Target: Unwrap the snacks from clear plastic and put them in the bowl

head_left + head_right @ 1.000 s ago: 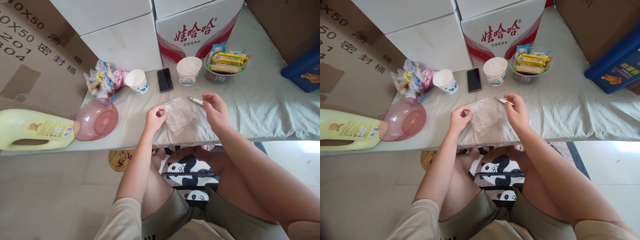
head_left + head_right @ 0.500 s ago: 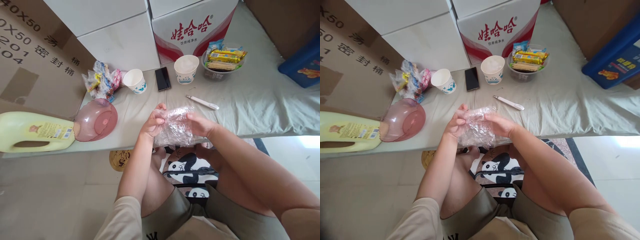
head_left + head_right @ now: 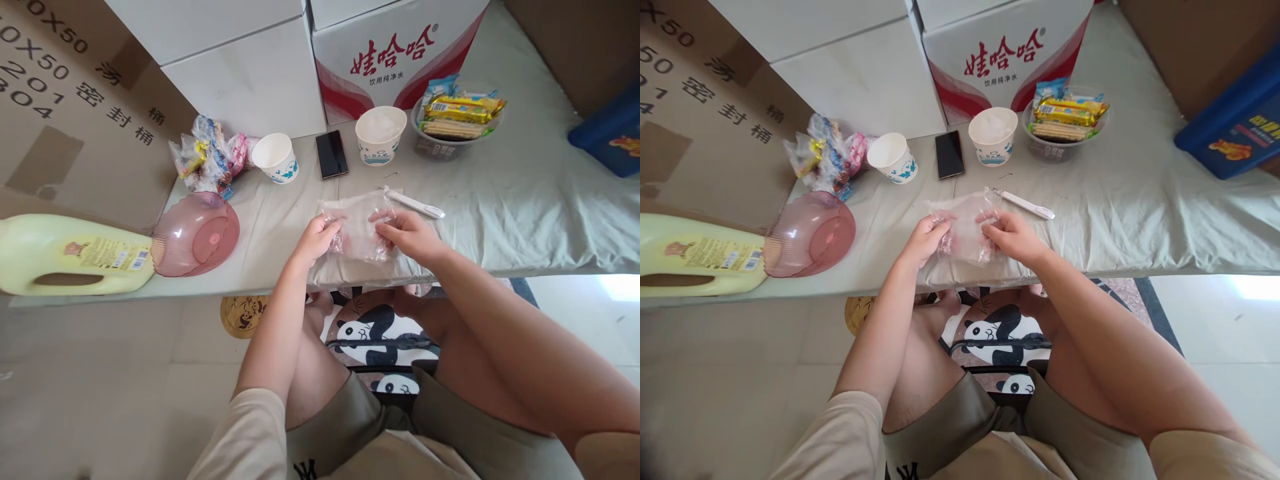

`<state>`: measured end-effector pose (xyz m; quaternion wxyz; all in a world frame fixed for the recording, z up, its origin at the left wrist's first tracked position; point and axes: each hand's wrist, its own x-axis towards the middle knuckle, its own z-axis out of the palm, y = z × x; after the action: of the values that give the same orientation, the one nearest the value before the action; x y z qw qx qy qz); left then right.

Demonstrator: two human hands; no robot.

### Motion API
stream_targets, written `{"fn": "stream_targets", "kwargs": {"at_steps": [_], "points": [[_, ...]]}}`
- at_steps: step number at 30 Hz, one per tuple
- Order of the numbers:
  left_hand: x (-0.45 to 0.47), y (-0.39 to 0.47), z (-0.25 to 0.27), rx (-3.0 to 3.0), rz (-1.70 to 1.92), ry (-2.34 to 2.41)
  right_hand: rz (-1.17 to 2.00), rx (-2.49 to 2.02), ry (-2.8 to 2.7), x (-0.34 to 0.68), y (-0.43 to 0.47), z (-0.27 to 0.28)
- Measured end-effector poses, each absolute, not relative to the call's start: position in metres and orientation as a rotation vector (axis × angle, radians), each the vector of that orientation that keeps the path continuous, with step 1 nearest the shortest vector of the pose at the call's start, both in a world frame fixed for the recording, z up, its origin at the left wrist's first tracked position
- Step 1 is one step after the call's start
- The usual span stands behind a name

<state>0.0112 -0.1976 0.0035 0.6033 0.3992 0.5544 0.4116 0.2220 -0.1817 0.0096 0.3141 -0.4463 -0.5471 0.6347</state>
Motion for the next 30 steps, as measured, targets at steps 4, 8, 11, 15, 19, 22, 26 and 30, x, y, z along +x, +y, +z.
{"fn": "stream_targets", "kwargs": {"at_steps": [4, 8, 11, 15, 19, 22, 26, 30], "points": [[0.005, -0.198, 0.007, 0.889, 0.97, 1.223, 1.615, -1.052, -1.25, 0.225, -0.182, 0.013], [-0.003, -0.196, 0.015, 0.787, 1.062, 1.07, 1.734, -0.917, -1.172, 0.23, -0.179, 0.018], [-0.003, -0.195, 0.014, 0.879, 1.019, 1.056, 1.73, -0.997, -1.229, 0.232, -0.176, 0.015], [0.001, -0.191, 0.002, 1.008, 1.033, 1.175, 1.526, -1.21, -1.184, 0.23, -0.172, 0.001], [0.0, -0.186, -0.007, 1.096, 1.32, 1.378, 1.447, -1.189, -1.074, 0.229, -0.167, -0.006], [0.003, -0.186, -0.008, 1.147, 1.446, 1.516, 1.292, -1.197, -1.139, 0.228, -0.168, -0.003], [0.02, -0.193, -0.009, 1.174, 1.213, 1.361, 1.156, -1.157, -1.308, 0.223, -0.178, 0.006], [0.037, -0.198, -0.011, 1.193, 1.123, 1.124, 1.343, -1.036, -1.457, 0.214, -0.188, 0.009]]}}
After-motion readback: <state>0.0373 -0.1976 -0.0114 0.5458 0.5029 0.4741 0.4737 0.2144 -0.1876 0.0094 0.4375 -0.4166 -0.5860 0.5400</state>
